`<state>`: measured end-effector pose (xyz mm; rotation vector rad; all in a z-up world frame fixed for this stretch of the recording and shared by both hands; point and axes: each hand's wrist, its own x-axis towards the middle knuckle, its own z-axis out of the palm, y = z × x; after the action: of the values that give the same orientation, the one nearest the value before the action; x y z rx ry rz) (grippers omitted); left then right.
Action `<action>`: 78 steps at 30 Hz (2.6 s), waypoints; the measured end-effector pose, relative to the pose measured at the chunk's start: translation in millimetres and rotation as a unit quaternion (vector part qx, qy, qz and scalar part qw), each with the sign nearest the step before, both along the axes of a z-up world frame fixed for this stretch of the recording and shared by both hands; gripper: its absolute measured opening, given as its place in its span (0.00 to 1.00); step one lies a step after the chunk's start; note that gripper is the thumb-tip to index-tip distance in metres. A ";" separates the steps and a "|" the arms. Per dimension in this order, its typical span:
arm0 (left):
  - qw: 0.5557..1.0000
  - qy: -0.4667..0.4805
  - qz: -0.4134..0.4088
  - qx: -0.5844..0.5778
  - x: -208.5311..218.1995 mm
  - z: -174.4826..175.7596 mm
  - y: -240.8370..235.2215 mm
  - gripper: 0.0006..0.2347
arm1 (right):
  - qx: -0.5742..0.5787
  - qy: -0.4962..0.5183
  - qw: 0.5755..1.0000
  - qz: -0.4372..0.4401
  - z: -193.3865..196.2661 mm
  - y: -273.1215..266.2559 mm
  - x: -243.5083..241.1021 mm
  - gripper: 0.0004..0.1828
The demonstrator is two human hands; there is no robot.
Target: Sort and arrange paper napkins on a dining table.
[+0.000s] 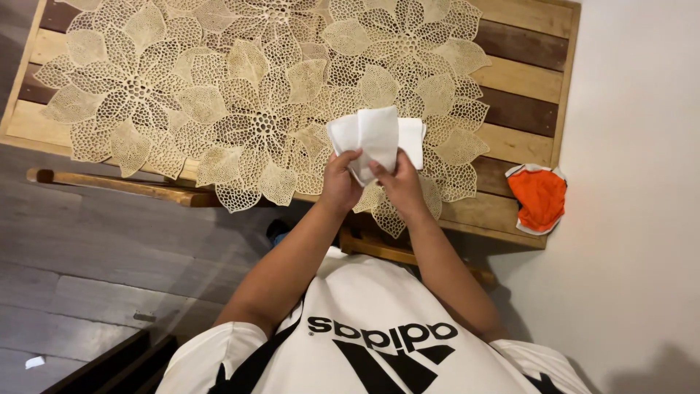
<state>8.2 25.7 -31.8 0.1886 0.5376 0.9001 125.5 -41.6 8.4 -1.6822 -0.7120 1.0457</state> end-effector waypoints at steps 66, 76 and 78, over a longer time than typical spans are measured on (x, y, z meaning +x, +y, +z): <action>0.896 0.438 0.029 -0.069 30.6 -103.9 17.2 0.24 | 0.087 0.242 0.956 -0.139 -73.5 29.5 46.0 0.19; 0.888 0.450 0.033 -0.082 23.7 -98.0 8.1 0.22 | -0.114 0.178 0.970 -0.117 -118.8 17.8 44.8 0.17; 0.904 0.420 0.080 -0.026 24.3 -125.3 10.0 0.24 | -0.129 0.128 0.981 -0.062 -103.6 15.8 39.5 0.19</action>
<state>32.5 35.7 -157.1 0.4989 1.3956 0.9406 165.1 -25.8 -95.2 -1.7412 -0.3109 1.2787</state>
